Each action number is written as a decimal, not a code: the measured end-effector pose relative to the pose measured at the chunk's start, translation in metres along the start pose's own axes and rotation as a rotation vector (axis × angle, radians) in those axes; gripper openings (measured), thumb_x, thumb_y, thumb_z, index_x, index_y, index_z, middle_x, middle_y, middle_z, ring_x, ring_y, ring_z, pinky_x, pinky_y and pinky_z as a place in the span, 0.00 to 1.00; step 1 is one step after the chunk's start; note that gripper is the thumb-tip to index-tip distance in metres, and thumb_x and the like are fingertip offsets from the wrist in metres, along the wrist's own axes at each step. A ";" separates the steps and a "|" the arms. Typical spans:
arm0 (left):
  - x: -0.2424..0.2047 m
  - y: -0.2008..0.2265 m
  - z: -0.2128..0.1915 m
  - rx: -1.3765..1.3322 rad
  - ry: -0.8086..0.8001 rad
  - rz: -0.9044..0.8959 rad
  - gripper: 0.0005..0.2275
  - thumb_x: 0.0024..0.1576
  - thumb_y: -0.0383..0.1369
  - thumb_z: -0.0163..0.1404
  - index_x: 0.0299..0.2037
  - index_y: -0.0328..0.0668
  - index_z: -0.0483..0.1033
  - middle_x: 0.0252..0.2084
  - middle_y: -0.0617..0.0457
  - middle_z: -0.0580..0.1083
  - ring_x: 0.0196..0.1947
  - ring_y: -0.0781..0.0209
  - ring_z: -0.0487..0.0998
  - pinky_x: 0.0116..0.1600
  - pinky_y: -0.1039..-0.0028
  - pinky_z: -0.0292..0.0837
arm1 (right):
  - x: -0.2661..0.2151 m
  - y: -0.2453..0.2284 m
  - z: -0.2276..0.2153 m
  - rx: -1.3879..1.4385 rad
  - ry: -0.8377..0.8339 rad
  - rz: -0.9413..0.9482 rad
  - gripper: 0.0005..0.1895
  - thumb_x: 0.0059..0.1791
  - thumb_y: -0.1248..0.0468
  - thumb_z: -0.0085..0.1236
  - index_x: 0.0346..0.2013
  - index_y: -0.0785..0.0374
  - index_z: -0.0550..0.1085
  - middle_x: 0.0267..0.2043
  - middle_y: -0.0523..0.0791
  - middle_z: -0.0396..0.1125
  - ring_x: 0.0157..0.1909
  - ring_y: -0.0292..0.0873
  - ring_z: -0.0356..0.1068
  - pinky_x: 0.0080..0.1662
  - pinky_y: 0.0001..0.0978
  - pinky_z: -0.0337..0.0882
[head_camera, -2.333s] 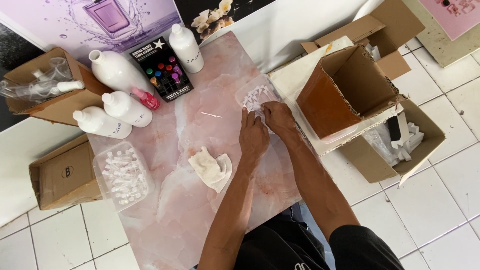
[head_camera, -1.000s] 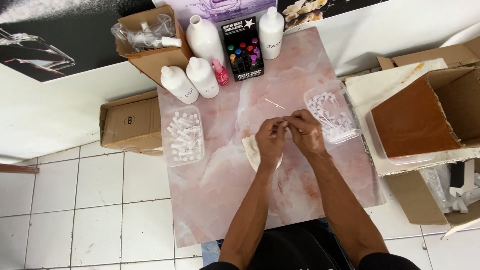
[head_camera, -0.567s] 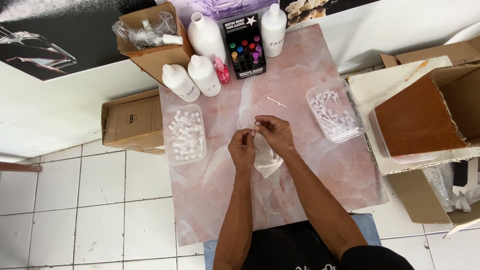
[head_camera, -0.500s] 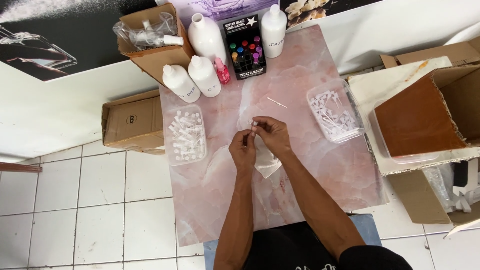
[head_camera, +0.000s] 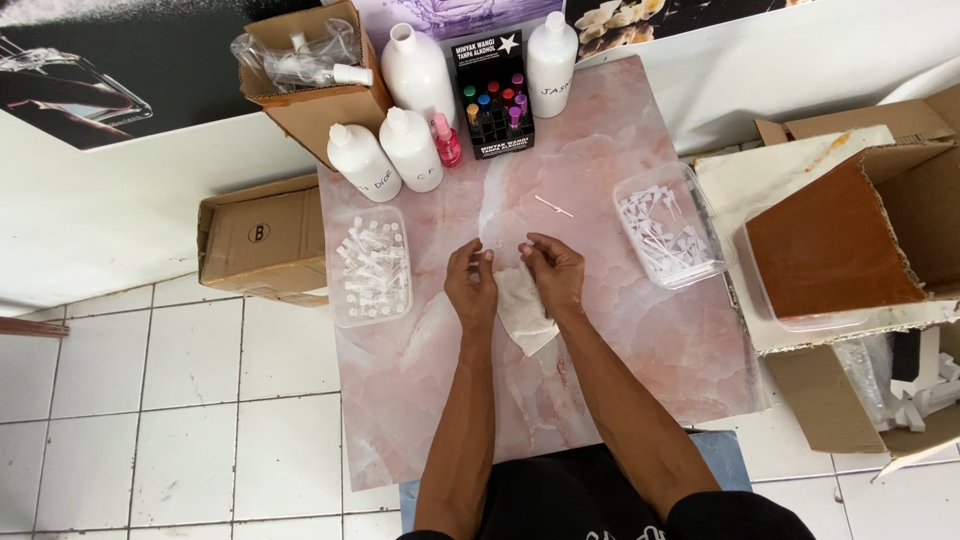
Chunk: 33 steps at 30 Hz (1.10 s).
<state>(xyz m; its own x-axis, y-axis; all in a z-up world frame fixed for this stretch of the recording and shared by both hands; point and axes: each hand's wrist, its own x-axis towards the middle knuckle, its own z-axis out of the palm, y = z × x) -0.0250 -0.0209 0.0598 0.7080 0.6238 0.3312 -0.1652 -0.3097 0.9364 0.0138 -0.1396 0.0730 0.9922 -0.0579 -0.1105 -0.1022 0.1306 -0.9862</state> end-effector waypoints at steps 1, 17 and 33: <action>0.000 -0.001 0.003 -0.001 0.001 0.001 0.08 0.61 0.26 0.57 0.49 0.37 0.79 0.43 0.45 0.78 0.41 0.55 0.79 0.44 0.69 0.76 | 0.000 0.005 -0.001 0.000 0.000 -0.001 0.11 0.50 0.70 0.64 0.48 0.62 0.81 0.40 0.49 0.78 0.38 0.36 0.75 0.45 0.30 0.78; 0.005 -0.037 0.022 0.244 -0.129 0.002 0.15 0.55 0.32 0.64 0.51 0.44 0.81 0.47 0.53 0.79 0.50 0.57 0.78 0.59 0.68 0.74 | 0.011 0.008 -0.001 0.020 -0.011 0.080 0.11 0.50 0.69 0.64 0.48 0.63 0.79 0.40 0.50 0.77 0.39 0.36 0.76 0.45 0.26 0.79; 0.006 -0.040 0.021 0.303 -0.161 0.133 0.13 0.57 0.34 0.61 0.51 0.42 0.81 0.45 0.48 0.80 0.49 0.52 0.79 0.60 0.64 0.72 | 0.023 -0.008 0.022 -0.035 -0.099 -0.214 0.12 0.50 0.75 0.61 0.47 0.63 0.82 0.42 0.50 0.77 0.41 0.33 0.73 0.49 0.28 0.77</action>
<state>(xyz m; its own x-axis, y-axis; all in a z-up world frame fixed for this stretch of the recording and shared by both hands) 0.0009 -0.0199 0.0216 0.7970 0.4503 0.4026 -0.0689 -0.5943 0.8013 0.0392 -0.1200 0.0806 0.9935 0.0168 0.1128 0.1109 0.0911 -0.9897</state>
